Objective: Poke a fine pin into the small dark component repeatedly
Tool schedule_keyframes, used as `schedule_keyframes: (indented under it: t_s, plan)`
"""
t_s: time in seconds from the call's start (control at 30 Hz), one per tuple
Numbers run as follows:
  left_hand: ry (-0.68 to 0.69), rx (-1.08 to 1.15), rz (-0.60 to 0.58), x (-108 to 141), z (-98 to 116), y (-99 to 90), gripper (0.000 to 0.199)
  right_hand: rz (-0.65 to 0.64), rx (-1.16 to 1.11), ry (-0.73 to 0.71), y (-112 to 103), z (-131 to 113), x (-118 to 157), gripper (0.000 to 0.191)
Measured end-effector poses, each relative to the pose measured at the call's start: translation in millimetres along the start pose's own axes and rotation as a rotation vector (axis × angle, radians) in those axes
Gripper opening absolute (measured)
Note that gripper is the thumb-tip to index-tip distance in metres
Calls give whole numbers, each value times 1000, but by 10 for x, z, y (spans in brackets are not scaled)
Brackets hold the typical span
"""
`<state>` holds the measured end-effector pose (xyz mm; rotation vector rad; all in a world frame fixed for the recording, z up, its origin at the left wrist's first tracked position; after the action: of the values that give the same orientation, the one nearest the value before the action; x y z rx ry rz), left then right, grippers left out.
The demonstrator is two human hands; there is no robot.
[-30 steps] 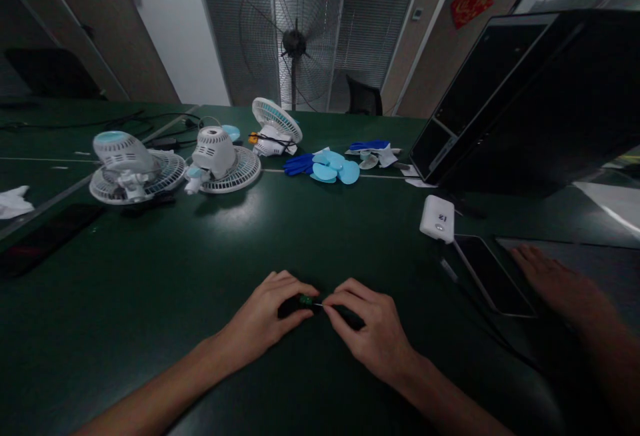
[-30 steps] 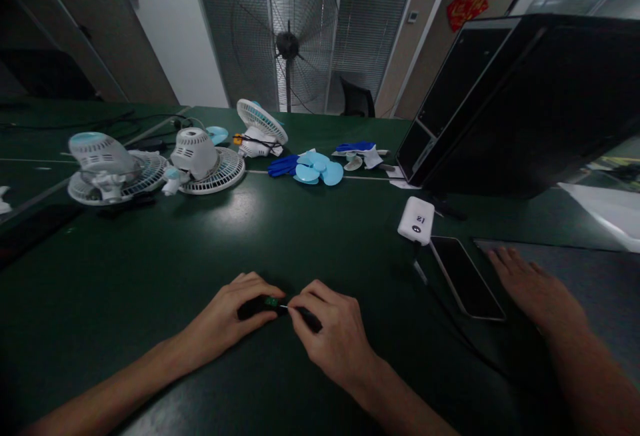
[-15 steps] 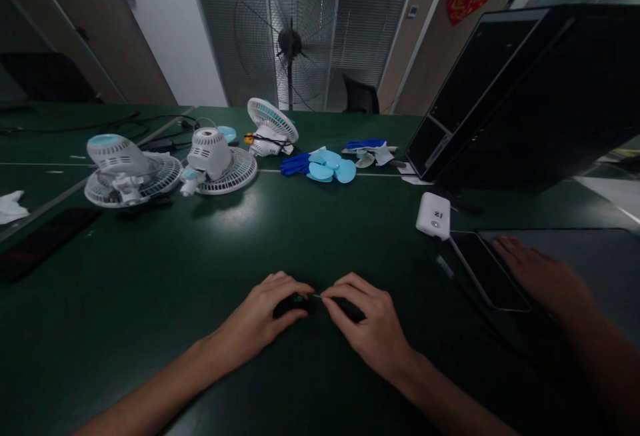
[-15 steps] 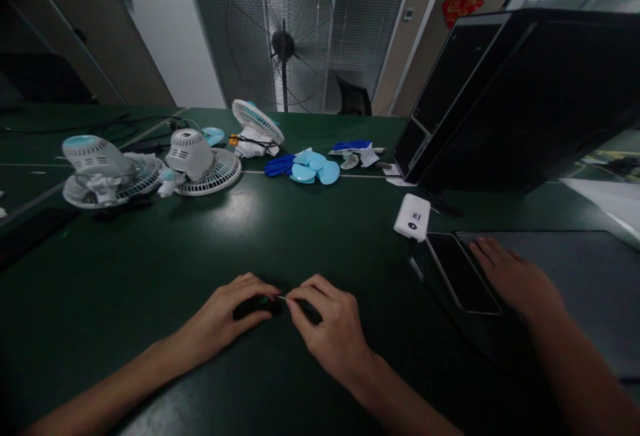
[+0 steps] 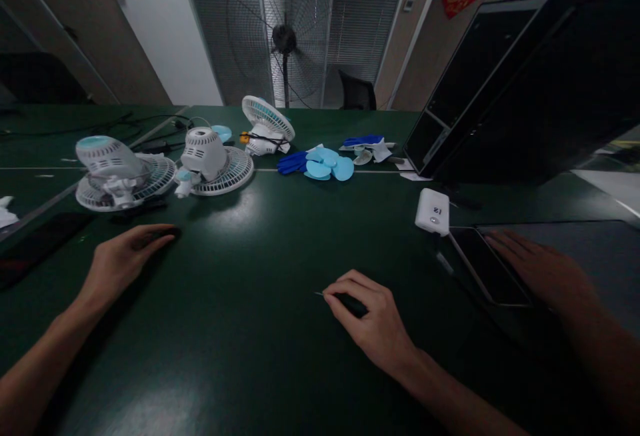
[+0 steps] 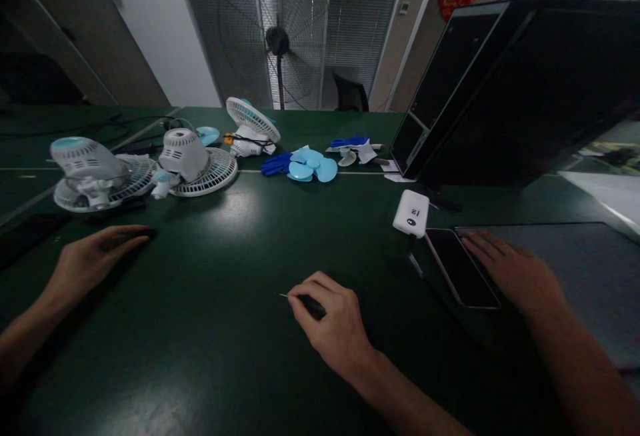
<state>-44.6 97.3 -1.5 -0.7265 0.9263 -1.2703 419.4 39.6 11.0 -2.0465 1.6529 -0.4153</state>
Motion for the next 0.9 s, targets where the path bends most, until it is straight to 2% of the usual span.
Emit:
schedule_keyframes:
  t_s: [0.1, 0.27, 0.43, 0.6, 0.8, 0.9]
  plan:
    - [-39, -9, 34, 32, -134, -96, 72, -10, 8, 5, 15, 8, -10, 14]
    - [-44, -24, -19, 26, -196, -70, 67, -19, 9, 3, 12, 17, 6, 14]
    - [-37, 24, -19, 37, -330, -95, 59, -13, 26, -3, 2, 14, 10, 13]
    - [-88, 82, 28, 74, -339, -145, 60, -14, 33, -2, 0, 2, 6, 13]
    - [-217, 64, 106, 115, -363, -217, 59, -7, 29, -9, 1, 8, 3, 13]
    - [-218, 13, 130, 129, -352, -229, 58, -7, 28, -7, 9, 26, 0, 13]
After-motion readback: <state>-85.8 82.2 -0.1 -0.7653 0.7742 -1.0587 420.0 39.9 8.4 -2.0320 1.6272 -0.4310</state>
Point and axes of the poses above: each hand's wrist, its own x-axis away from the middle knuckle, its own y-axis out of the palm, z = x × y, the point moved 6 cm from there along -x, towards the middle knuckle, and after that the axes turned 13 degrees about y, right-handed, at the moved point
